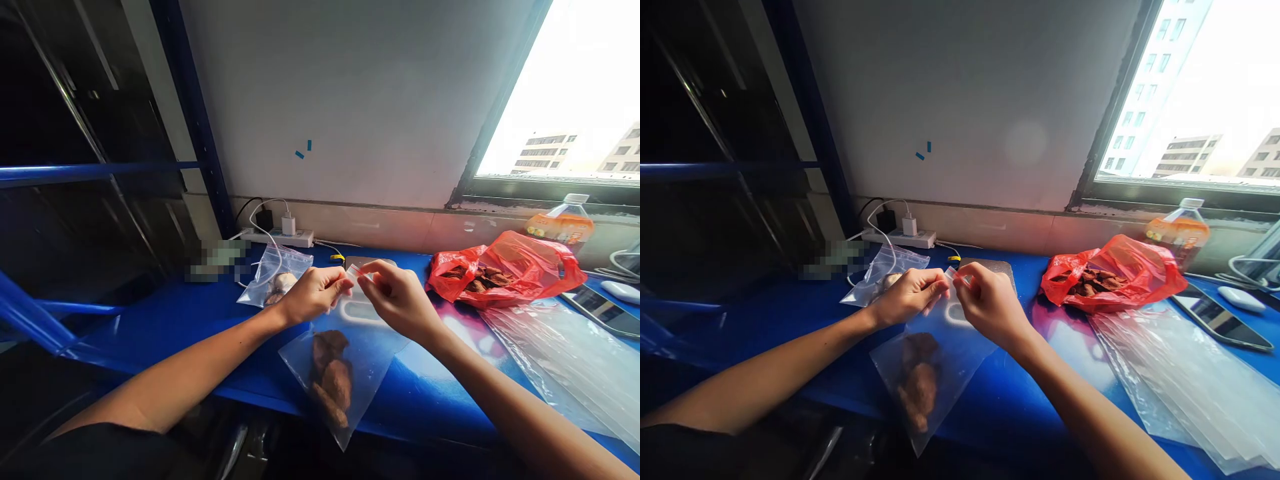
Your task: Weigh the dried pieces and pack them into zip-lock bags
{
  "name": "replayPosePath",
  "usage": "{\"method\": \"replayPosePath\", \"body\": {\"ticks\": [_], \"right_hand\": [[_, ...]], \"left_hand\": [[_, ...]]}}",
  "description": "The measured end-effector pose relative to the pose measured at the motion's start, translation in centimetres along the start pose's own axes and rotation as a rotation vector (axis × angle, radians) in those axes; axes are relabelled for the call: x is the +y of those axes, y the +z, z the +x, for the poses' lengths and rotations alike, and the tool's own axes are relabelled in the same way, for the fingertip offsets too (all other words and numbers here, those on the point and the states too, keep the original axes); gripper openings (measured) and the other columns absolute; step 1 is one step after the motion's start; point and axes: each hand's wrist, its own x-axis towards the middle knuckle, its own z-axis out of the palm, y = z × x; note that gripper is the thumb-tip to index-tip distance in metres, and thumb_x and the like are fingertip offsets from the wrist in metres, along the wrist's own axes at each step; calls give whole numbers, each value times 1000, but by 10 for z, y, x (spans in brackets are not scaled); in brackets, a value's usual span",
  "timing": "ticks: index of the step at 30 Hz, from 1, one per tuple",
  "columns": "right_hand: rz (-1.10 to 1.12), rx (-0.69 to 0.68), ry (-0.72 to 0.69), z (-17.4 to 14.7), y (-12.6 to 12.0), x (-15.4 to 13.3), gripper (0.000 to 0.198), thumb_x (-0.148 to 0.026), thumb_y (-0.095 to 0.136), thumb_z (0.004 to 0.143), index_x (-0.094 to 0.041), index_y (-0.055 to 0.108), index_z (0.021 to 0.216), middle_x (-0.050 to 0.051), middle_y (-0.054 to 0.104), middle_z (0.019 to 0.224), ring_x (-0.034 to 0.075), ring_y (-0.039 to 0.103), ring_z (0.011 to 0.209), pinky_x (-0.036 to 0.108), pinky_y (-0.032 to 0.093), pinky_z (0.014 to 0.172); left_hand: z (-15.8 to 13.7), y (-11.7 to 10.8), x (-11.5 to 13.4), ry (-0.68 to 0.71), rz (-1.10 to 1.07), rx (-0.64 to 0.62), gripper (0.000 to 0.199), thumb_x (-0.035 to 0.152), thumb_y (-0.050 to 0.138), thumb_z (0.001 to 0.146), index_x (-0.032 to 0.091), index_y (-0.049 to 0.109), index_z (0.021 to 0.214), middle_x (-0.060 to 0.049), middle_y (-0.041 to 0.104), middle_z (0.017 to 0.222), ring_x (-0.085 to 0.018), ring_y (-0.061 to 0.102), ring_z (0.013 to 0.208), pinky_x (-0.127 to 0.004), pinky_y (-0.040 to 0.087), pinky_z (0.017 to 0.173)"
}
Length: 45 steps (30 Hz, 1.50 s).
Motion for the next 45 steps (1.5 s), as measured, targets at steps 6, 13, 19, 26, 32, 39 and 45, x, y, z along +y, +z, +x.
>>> {"method": "replayPosePath", "body": {"ticks": [6, 13, 19, 26, 32, 39, 45], "right_hand": [[175, -76, -20, -3, 0, 0, 36, -15, 49, 75, -19, 46, 111, -1, 57, 75, 11, 51, 64, 24, 42, 61], [118, -116, -9, -5, 8, 0, 39, -13, 47, 71, -19, 46, 109, -1, 57, 75, 12, 52, 66, 24, 41, 59], [57, -76, -1, -3, 5, 4, 38, -11, 47, 71, -19, 48, 107, 0, 59, 77, 12, 54, 68, 25, 42, 63], [98, -154, -26, -5, 5, 4, 37, -10, 46, 71, -21, 47, 107, -2, 57, 75, 12, 52, 66, 25, 41, 62], [210, -141, 77, -5, 8, -6, 26, -23, 50, 78, -19, 47, 104, -2, 55, 72, 11, 48, 61, 25, 38, 57], [194, -116, 83, -7, 11, -6, 29, -19, 51, 76, -20, 47, 104, -2, 56, 73, 11, 49, 63, 25, 38, 57], [108, -78, 46, -8, 17, -6, 26, -15, 47, 73, -20, 46, 99, -2, 55, 70, 12, 50, 62, 25, 39, 57]], "left_hand": [[0, -2, 4, 31, 13, 2, 32, 40, 44, 88, 16, 58, 73, 1, 51, 58, -12, 48, 55, -24, 37, 55], [2, -3, 1, 12, 93, 118, 22, 36, 51, 83, 16, 55, 74, 2, 53, 62, -12, 49, 58, -25, 38, 57], [6, -6, -2, -22, 75, 99, 21, 35, 54, 80, 16, 58, 74, 1, 56, 65, -13, 50, 60, -26, 39, 58], [2, -4, 3, 61, 166, -6, 19, 30, 47, 84, 16, 58, 76, -1, 61, 71, -15, 55, 68, -28, 42, 66], [-4, 0, 8, 147, 311, 44, 14, 24, 49, 84, 17, 58, 76, 0, 60, 71, -14, 55, 68, -27, 40, 64], [-7, 3, 12, 220, 409, 67, 11, 20, 51, 83, 17, 59, 76, 0, 62, 72, -14, 56, 67, -27, 41, 67], [-8, 3, 10, 253, 511, 94, 14, 24, 52, 86, 17, 61, 78, -1, 64, 71, -15, 56, 66, -28, 41, 67]]}}
